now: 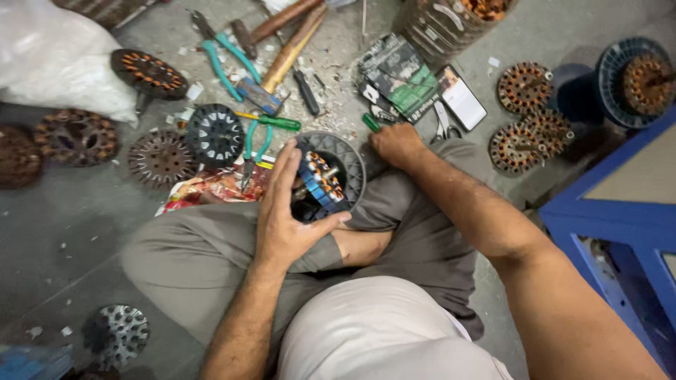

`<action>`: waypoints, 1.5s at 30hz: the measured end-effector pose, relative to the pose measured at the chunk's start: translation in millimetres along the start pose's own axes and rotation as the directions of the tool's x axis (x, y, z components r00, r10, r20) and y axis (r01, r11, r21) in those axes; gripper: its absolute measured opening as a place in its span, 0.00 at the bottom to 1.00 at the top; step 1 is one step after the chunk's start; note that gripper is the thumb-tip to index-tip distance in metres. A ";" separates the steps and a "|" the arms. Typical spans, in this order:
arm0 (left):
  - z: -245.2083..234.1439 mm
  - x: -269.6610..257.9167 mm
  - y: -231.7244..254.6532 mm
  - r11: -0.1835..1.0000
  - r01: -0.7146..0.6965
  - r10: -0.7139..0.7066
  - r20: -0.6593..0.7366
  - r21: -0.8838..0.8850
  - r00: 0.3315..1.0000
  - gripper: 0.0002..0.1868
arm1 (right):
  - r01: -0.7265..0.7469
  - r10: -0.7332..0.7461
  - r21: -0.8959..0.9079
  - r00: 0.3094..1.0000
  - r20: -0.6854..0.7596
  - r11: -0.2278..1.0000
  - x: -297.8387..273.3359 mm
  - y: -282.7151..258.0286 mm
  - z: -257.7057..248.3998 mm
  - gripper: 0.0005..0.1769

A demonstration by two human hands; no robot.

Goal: The person is repairing an electric motor stator by inserting small white insulating pieces into the slots of the copper windings. They use a green screwdriver to push the pieces into place and rotate the stator to access different slots.

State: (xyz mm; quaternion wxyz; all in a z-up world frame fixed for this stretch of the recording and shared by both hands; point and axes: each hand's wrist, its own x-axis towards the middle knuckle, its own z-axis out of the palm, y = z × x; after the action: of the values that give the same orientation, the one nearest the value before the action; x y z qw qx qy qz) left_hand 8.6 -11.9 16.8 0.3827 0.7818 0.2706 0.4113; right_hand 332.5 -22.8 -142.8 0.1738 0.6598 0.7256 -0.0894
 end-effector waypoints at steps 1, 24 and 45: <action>-1.2 -0.1 1.0 1.000 0.003 -0.003 0.001 -0.003 1.000 0.62 | 0.017 -0.017 -0.017 1.000 -0.005 1.000 -0.3 -1.1 -0.3 0.10; 0.7 -36.4 74.2 0.926 0.303 -0.302 0.043 -0.227 0.952 0.09 | 0.479 0.042 0.792 0.846 -0.532 0.380 -179.8 -106.9 -167.8 0.13; -5.7 -41.2 82.0 0.801 0.408 -0.437 0.038 -0.438 0.899 0.08 | 0.548 0.106 0.762 0.784 -0.612 0.344 -183.5 -126.4 -174.1 0.11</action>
State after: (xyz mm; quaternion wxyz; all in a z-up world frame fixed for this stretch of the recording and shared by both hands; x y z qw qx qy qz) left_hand -8.6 -86.1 68.3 0.6201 0.5825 0.3513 0.3908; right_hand 196.8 -144.7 73.3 -0.4598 0.5226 0.6520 -0.3008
